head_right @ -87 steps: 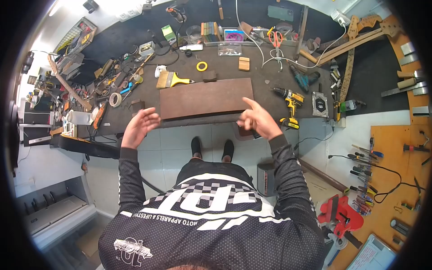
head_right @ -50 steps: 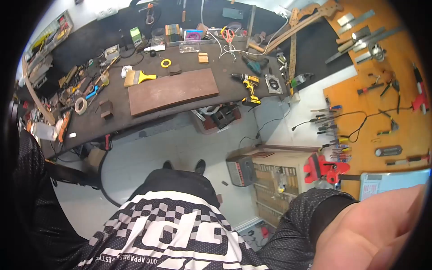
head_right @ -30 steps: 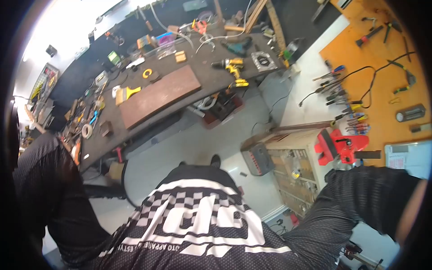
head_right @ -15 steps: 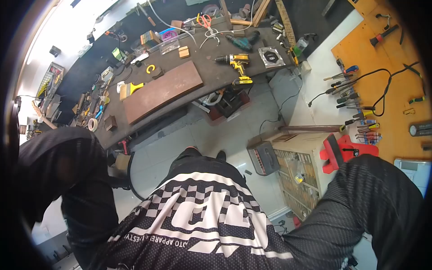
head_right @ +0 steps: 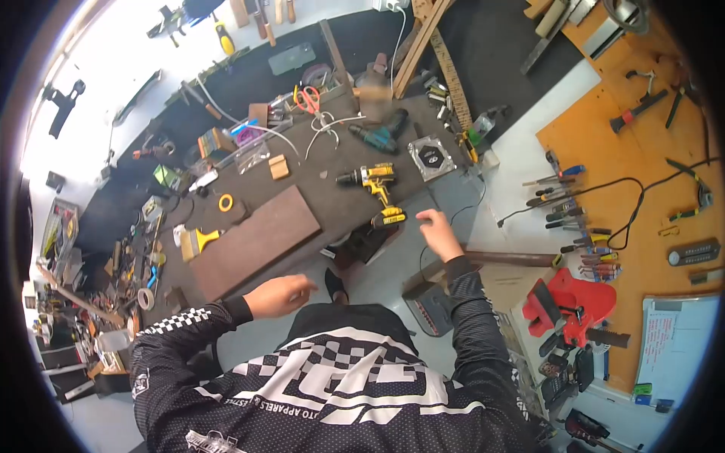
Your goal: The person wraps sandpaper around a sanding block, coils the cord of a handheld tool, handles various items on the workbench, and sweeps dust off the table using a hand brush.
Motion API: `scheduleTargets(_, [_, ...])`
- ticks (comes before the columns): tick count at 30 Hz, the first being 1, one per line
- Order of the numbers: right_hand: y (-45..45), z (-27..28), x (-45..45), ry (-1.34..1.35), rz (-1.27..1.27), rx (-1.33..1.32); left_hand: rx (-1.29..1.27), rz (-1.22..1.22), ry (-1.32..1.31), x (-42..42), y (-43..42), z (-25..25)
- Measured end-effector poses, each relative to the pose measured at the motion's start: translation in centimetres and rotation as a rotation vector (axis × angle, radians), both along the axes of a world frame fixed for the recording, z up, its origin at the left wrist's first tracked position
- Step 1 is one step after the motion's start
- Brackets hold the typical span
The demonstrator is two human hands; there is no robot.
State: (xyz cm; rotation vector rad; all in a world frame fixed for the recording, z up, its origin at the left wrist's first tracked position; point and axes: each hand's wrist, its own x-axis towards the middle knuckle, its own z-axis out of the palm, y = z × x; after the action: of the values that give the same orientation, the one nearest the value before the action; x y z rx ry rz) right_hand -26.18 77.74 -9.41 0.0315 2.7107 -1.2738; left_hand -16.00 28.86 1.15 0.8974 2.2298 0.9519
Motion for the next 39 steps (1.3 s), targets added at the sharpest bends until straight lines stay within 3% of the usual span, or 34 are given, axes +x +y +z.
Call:
scheduleTargets(3, [-1.3, -1.3, -3.2, -0.075, -0.045, 0.037, -0.115, -0.352, 0.359, -4.4, -0.8, -0.8])
scheduleTargets(6, [-1.6, -2.3, -8.0, 0.014, -0.033, 0.212, -0.146, -0.177, 0.339, -6.9, 0.9, -2.6])
scheduleTargets(10, [-0.5, -4.3, -16.1, 0.157, -0.034, 0.297, -0.077, 0.169, 0.092, -7.4, 4.2, -6.1])
scheduleTargets(15, [0.2, -5.0, -27.6, 0.246, -0.041, 0.412, -0.231, 0.38, 0.035, -8.9, 9.2, -9.1])
scheduleTargets(21, [2.1, -8.6, -35.8, 0.014, 0.111, 0.48, -0.304, 0.724, -0.059, -13.9, 13.9, -12.7])
scheduleTargets(23, [2.8, -9.0, -37.4, -0.019, 0.156, 0.492, -0.243, 0.824, -0.08, -14.9, 14.0, -16.0])
scheduleTargets(30, [5.8, -9.0, -40.6, 0.05, 0.241, 0.466, -0.413, 0.917, -0.119, -16.6, 15.4, -18.2])
scheduleTargets(37, [5.9, -5.9, -48.5, 0.44, 0.061, 0.685, -0.446, 0.954, -0.185, -17.4, 15.6, -18.3])
scheduleTargets(39, [4.2, -4.3, -47.9, 0.483, 0.185, 0.657, -0.45, 0.951, -0.2, -17.6, 15.6, -18.1])
